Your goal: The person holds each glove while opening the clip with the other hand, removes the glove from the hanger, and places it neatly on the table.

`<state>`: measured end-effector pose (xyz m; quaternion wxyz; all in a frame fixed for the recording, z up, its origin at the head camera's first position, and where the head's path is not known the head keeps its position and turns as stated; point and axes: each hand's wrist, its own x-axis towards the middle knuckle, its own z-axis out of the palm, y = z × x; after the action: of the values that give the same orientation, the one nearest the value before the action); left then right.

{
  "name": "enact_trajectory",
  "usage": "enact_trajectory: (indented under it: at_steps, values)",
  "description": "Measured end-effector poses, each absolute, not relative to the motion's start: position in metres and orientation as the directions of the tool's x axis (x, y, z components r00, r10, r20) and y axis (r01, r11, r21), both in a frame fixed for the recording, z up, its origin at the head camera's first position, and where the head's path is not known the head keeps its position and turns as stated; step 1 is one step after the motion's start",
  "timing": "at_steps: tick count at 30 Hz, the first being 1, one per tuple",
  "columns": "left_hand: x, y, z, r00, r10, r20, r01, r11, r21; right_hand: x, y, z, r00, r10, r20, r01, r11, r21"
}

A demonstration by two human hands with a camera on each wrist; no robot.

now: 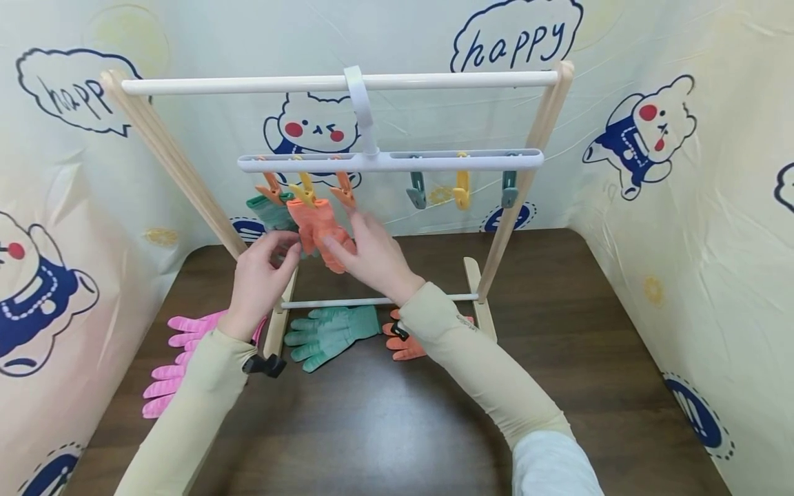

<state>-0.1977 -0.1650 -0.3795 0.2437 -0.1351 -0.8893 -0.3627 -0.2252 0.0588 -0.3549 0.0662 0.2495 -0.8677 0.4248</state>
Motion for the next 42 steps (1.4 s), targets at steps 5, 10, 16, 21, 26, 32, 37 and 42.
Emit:
enact_trajectory:
  at_steps: [5, 10, 16, 21, 26, 32, 37, 42]
  values:
    - [-0.198, -0.165, -0.379, -0.843, 0.056, 0.535, 0.414, 0.701, 0.58, -0.23, 0.049, -0.354, -0.878, -0.378, 0.294, -0.447, 0.43, -0.784]
    - [-0.198, -0.165, -0.377, -0.846, 0.046, 0.532, 0.405, 0.704, 0.583, -0.237, 0.037, -0.351, -0.881, -0.365, 0.3, -0.442, 0.412, -0.797]
    - [-0.196, -0.164, -0.375, -0.852, 0.044, 0.521, 0.394, 0.71, 0.584, -0.243, 0.023, -0.349, -0.89, -0.327, 0.319, -0.436, 0.396, -0.808]
    - [-0.195, -0.164, -0.374, -0.85, 0.046, 0.525, 0.394, 0.717, 0.575, -0.246, 0.015, -0.343, -0.885, -0.311, 0.346, -0.446, 0.357, -0.821]
    - [-0.194, -0.164, -0.374, -0.855, 0.039, 0.517, 0.384, 0.717, 0.582, -0.247, 0.008, -0.34, -0.879, -0.294, 0.376, -0.457, 0.292, -0.84]
    - [-0.194, -0.163, -0.373, -0.854, 0.016, 0.52, 0.369, 0.723, 0.584, -0.246, 0.002, -0.337, -0.879, -0.25, 0.406, -0.456, 0.19, -0.87]
    - [-0.195, -0.161, -0.372, -0.845, -0.001, 0.534, 0.369, 0.723, 0.585, -0.243, -0.001, -0.335, -0.887, -0.218, 0.407, -0.436, 0.106, -0.894]
    - [-0.196, -0.158, -0.37, -0.842, 0.0, 0.539, 0.373, 0.722, 0.583, -0.239, -0.001, -0.332, -0.873, -0.205, 0.442, -0.464, 0.072, -0.883]
